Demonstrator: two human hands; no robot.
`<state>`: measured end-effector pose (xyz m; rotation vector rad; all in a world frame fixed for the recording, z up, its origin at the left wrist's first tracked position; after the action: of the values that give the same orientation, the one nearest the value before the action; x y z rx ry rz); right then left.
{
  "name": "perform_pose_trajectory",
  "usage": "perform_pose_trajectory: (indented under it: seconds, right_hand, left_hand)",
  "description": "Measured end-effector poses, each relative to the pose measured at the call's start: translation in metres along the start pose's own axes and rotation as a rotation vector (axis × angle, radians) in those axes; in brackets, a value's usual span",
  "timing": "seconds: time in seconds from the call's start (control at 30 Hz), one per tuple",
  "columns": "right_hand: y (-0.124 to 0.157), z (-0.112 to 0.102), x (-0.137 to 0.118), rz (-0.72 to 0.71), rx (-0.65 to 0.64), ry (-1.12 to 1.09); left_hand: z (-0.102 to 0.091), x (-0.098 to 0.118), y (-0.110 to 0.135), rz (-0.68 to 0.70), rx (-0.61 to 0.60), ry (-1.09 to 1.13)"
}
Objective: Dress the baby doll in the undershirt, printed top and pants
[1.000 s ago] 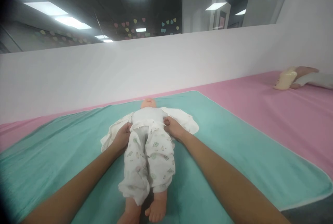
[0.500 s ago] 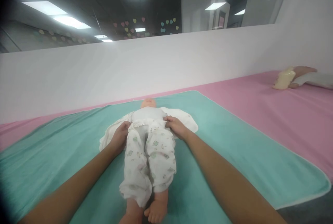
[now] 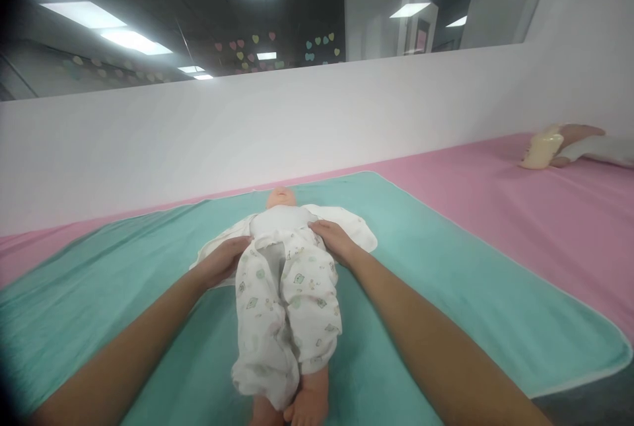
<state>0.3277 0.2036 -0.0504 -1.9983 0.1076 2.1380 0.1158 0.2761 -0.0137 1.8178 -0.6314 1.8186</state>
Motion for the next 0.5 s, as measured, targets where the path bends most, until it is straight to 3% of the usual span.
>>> perform_pose_trajectory:
  seconds: [0.1, 0.33, 0.5]
  right_hand:
    - [-0.003, -0.003, 0.0, -0.034, 0.02, 0.109]
    - [0.001, -0.003, -0.023, -0.131, -0.017, 0.328]
    - [0.009, -0.001, -0.044, -0.295, 0.138, 0.484]
  left_hand:
    - [0.004, -0.003, 0.003, -0.082, -0.103, -0.122]
    - [0.001, 0.006, 0.004, -0.074, -0.146, -0.292]
    - [0.007, 0.012, 0.004, -0.034, -0.156, -0.353]
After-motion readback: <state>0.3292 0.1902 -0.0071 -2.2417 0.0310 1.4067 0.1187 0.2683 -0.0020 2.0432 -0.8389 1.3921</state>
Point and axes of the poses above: each hand's wrist, its own y-axis away from the middle knuckle, its own z-axis out of the palm, x = y × z, the point moved 9 cm from there along -y, towards the middle knuckle, and after that the axes turned 5 degrees about y, right-handed, at the moved point
